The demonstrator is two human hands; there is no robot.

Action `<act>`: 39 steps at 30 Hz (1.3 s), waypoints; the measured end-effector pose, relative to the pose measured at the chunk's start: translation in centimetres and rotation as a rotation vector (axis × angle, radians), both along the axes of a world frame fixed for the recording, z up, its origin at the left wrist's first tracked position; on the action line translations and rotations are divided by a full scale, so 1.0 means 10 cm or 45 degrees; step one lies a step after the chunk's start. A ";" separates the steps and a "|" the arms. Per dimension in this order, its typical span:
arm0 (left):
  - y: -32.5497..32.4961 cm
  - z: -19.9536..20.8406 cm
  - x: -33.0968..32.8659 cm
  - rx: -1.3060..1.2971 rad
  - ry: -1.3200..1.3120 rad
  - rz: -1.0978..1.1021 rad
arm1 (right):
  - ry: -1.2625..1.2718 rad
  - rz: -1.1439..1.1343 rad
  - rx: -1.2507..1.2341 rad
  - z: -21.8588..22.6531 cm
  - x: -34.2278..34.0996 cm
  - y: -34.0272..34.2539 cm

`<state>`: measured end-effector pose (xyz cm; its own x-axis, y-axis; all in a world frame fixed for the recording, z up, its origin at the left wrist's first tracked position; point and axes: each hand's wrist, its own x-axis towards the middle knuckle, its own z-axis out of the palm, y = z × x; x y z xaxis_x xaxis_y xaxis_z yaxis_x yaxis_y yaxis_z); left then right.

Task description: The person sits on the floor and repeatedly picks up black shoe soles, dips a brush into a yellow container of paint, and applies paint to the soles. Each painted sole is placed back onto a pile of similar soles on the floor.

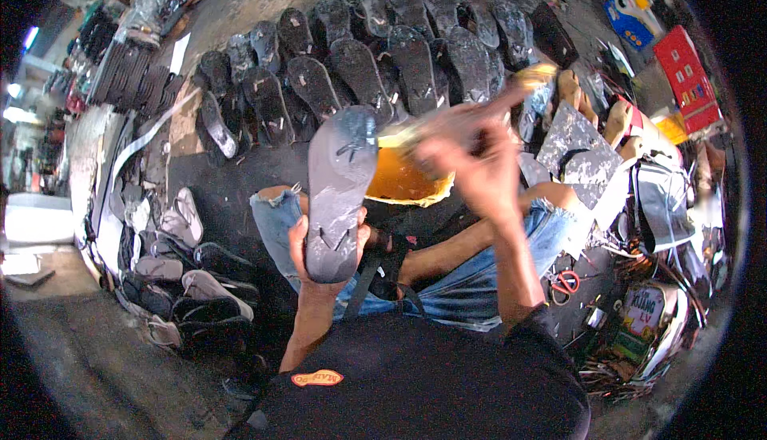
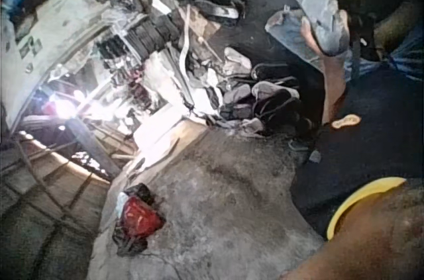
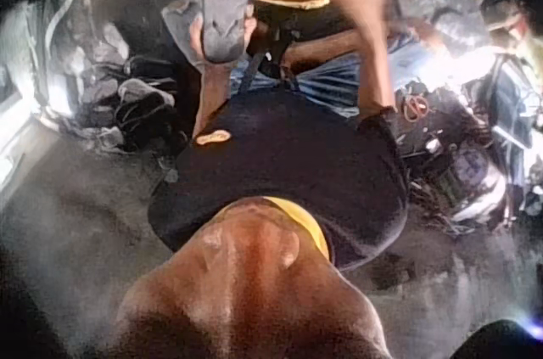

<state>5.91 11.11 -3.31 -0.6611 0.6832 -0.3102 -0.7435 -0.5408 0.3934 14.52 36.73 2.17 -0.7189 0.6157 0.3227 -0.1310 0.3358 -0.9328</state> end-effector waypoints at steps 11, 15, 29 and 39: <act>-0.02 0.02 0.11 -0.262 0.116 -0.036 | 0.088 -0.002 0.606 -0.10 0.06 -0.79; -0.02 -0.13 0.11 -0.148 0.285 -0.186 | 0.052 -0.431 0.100 -0.01 -0.28 0.11; 0.34 -0.32 -0.18 -0.259 0.141 -0.214 | 0.156 0.283 0.516 -0.18 0.43 -1.05; 0.51 -0.11 -0.13 -0.745 1.385 -0.186 | 0.094 0.189 0.216 0.03 0.37 -0.95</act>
